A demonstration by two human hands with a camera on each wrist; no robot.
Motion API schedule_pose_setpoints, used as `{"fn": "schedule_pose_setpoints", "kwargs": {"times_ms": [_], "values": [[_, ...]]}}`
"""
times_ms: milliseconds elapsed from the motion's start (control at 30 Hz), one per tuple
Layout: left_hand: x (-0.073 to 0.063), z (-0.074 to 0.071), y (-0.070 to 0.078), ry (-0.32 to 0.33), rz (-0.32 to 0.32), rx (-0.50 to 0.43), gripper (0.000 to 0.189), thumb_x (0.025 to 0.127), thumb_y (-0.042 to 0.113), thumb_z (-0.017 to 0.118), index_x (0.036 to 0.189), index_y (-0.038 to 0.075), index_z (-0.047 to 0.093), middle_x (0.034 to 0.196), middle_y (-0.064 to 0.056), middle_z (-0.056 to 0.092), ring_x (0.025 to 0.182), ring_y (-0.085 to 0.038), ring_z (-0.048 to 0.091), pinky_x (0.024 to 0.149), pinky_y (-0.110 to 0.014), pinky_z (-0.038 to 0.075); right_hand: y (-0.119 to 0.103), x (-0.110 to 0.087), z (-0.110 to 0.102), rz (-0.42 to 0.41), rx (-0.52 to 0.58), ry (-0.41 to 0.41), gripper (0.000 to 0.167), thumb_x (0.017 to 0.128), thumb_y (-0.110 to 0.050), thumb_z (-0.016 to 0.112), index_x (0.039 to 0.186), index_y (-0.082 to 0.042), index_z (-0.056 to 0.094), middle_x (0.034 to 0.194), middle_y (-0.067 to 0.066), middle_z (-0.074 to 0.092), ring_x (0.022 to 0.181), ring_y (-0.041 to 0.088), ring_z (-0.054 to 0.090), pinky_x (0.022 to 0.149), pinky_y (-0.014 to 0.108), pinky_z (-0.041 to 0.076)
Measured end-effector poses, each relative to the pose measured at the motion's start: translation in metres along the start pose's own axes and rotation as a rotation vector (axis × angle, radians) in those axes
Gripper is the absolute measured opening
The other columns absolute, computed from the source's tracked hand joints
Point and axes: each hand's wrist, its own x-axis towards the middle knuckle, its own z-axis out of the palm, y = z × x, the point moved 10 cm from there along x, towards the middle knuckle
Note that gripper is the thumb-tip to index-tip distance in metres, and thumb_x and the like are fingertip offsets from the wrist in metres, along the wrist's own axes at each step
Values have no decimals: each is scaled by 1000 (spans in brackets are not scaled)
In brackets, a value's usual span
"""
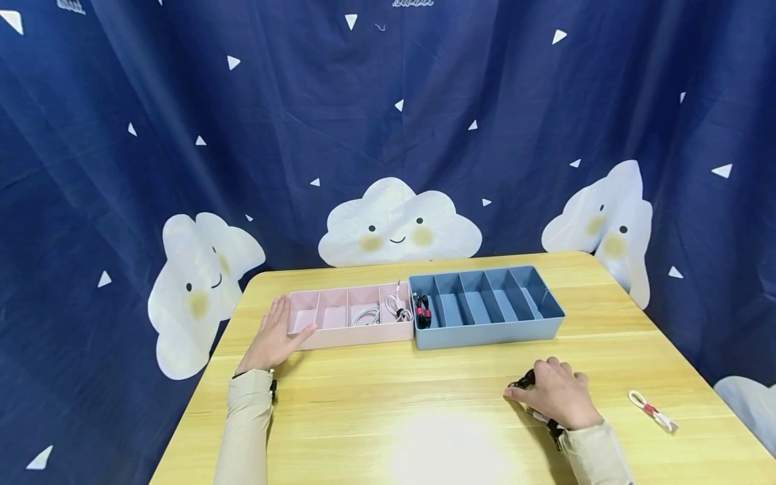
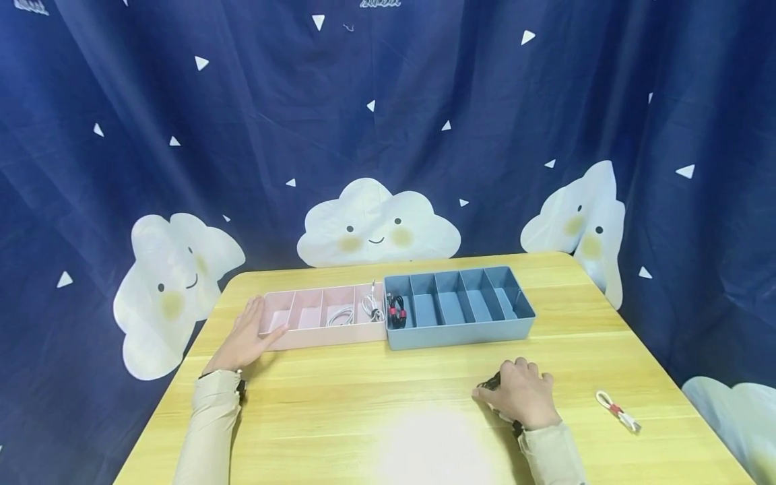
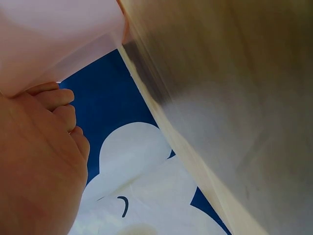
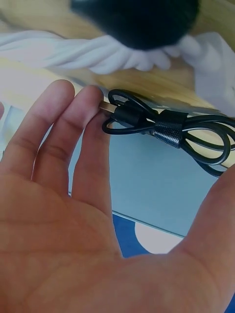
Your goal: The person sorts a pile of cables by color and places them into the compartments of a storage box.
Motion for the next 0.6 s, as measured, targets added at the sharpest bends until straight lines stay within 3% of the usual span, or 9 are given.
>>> {"fn": "schedule_pose_setpoints", "kwargs": {"times_ms": [600], "values": [[2,1,-4,2,0,-10,113,97,73,49,163,-7,4,174,-24,0,163,-42,-1,131,-62,7,4,0,-4,-3,14,-5,69,81,-67,76,98,0,68,95,15,65,93,40,61,86,72,44]]}}
